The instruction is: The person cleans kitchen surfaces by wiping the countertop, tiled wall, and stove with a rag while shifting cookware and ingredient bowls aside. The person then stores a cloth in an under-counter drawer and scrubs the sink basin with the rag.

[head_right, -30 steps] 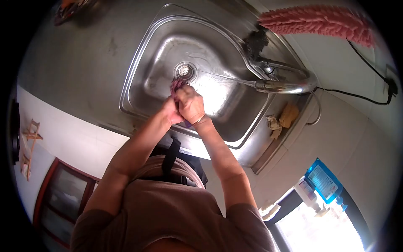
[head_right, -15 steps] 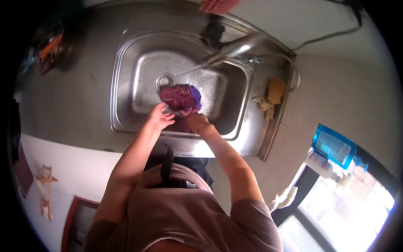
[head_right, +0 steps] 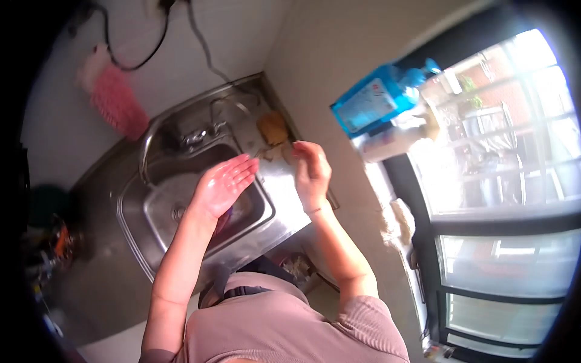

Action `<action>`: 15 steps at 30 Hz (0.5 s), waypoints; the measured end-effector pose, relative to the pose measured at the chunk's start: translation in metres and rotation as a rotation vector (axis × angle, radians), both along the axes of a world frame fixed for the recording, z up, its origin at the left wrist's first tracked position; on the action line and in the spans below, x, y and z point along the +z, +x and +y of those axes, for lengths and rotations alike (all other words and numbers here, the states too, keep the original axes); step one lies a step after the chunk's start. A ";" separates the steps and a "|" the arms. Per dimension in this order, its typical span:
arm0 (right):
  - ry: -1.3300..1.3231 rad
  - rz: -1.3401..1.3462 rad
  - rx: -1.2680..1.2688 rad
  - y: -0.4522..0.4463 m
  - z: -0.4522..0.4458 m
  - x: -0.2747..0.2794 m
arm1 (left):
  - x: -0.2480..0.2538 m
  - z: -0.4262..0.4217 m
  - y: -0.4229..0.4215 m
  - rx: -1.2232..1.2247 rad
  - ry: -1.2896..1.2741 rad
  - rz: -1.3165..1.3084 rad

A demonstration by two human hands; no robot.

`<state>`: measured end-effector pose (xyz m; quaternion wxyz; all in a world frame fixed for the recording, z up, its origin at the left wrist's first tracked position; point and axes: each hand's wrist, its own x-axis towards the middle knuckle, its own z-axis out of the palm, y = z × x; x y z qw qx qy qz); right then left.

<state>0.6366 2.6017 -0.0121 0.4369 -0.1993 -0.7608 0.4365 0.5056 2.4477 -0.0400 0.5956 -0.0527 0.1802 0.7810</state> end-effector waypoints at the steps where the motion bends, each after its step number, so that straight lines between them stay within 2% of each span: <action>1: 0.026 -0.001 -0.068 0.014 0.012 0.011 | 0.025 0.024 0.002 -0.059 0.034 0.049; 4: 0.232 0.033 -0.170 0.048 0.039 0.044 | 0.091 0.092 0.011 -0.176 0.166 0.179; 6: 0.615 0.034 -0.249 0.056 0.063 0.085 | 0.133 0.136 0.018 -0.208 0.215 0.277; 8: 0.817 -0.029 -0.377 0.059 0.087 0.132 | 0.174 0.179 0.028 -0.239 0.221 0.285; 11: 0.958 -0.162 -0.446 0.055 0.130 0.196 | 0.214 0.237 0.041 -0.243 0.198 0.281; 12: 0.906 -0.218 -0.458 0.054 0.147 0.210 | 0.224 0.254 0.044 -0.263 0.182 0.261; 15: 0.866 -0.289 -0.304 0.055 0.186 0.225 | 0.241 0.280 0.050 -0.287 0.159 0.241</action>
